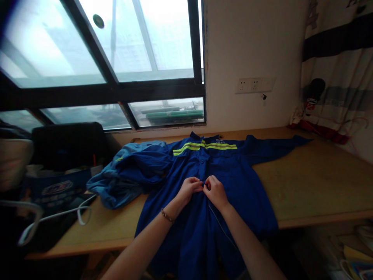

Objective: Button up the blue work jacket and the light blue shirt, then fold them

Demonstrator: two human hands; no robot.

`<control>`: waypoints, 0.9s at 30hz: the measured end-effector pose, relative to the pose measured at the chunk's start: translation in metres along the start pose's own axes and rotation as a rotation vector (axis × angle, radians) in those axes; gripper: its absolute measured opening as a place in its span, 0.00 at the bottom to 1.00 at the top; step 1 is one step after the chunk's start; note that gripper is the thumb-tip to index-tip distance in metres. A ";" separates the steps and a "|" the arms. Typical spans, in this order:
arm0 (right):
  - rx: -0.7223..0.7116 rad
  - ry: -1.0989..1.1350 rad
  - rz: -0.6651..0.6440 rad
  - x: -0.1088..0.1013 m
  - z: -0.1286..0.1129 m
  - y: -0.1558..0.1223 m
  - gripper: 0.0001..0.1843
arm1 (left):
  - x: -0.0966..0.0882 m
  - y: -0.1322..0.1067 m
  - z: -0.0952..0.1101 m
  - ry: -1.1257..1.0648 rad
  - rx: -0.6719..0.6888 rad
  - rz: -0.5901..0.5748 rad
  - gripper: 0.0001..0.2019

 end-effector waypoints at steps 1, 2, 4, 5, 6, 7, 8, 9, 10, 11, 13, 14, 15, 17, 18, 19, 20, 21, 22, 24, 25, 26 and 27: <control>0.020 0.036 0.007 -0.001 0.003 0.001 0.04 | 0.000 0.000 -0.001 -0.026 -0.007 -0.004 0.11; 0.041 0.077 0.014 -0.002 0.006 0.002 0.04 | 0.001 0.001 -0.001 -0.052 -0.017 -0.011 0.11; 0.083 0.172 0.015 -0.003 0.013 0.004 0.04 | 0.001 0.001 -0.003 -0.100 -0.042 -0.018 0.11; 0.105 0.225 0.005 -0.002 0.016 0.005 0.04 | 0.002 0.002 -0.004 -0.122 -0.056 -0.021 0.12; 0.130 0.283 -0.015 -0.001 0.020 0.006 0.05 | 0.002 0.002 -0.005 -0.144 -0.072 -0.027 0.12; 0.157 0.342 -0.041 0.001 0.023 0.006 0.06 | 0.003 0.001 -0.006 -0.167 -0.085 -0.035 0.12; 0.187 0.401 -0.069 0.004 0.027 0.006 0.07 | 0.005 0.001 -0.007 -0.188 -0.096 -0.046 0.12; 0.219 0.458 -0.095 0.007 0.030 0.006 0.08 | 0.006 0.001 -0.007 -0.204 -0.105 -0.059 0.12; 0.250 0.509 -0.117 0.009 0.033 0.006 0.09 | 0.007 0.001 -0.007 -0.216 -0.109 -0.073 0.13; 0.275 0.550 -0.131 0.011 0.035 0.005 0.09 | 0.008 0.000 -0.007 -0.220 -0.109 -0.084 0.13; 0.279 0.583 -0.134 0.012 0.036 0.005 0.10 | 0.009 0.000 -0.006 -0.209 -0.100 -0.100 0.13; 0.256 0.568 -0.123 0.010 0.034 0.005 0.09 | 0.010 -0.001 -0.005 -0.200 -0.097 -0.105 0.13; 0.220 0.532 -0.099 0.007 0.032 0.006 0.09 | 0.010 -0.001 -0.005 -0.191 -0.094 -0.108 0.13; 0.135 0.423 -0.035 0.000 0.024 0.005 0.07 | 0.010 -0.002 -0.004 -0.173 -0.094 -0.108 0.12; 0.093 0.366 -0.007 -0.003 0.019 0.004 0.07 | 0.010 -0.002 -0.004 -0.165 -0.094 -0.105 0.12; 0.053 0.315 0.015 -0.006 0.014 0.003 0.07 | 0.010 -0.002 -0.004 -0.156 -0.093 -0.099 0.12; 0.014 0.274 0.026 -0.007 0.008 0.001 0.07 | 0.009 -0.003 -0.003 -0.147 -0.090 -0.092 0.13; -0.020 0.243 0.029 -0.008 0.002 -0.001 0.08 | 0.008 -0.003 -0.002 -0.140 -0.086 -0.088 0.14; -0.046 0.219 0.027 -0.008 -0.003 -0.002 0.08 | 0.008 -0.003 -0.002 -0.134 -0.084 -0.087 0.14; -0.071 0.184 0.019 -0.010 -0.010 -0.004 0.08 | 0.008 -0.003 -0.001 -0.136 -0.079 -0.094 0.14; -0.072 0.171 0.007 -0.011 -0.012 -0.003 0.08 | 0.008 -0.003 0.000 -0.143 -0.078 -0.099 0.14; -0.071 0.160 -0.013 -0.010 -0.013 -0.002 0.08 | 0.008 -0.002 0.000 -0.153 -0.079 -0.105 0.14; -0.068 0.155 -0.040 -0.010 -0.013 0.000 0.08 | 0.008 -0.001 -0.001 -0.165 -0.081 -0.109 0.14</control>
Point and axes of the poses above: each hand's wrist, its own y-axis towards the middle knuckle, its own x-axis out of the palm, z = x × y, the point moved 10 cm from there along y, towards the middle knuckle, and after that the axes turned 2 degrees about x, right-handed, at the moved point
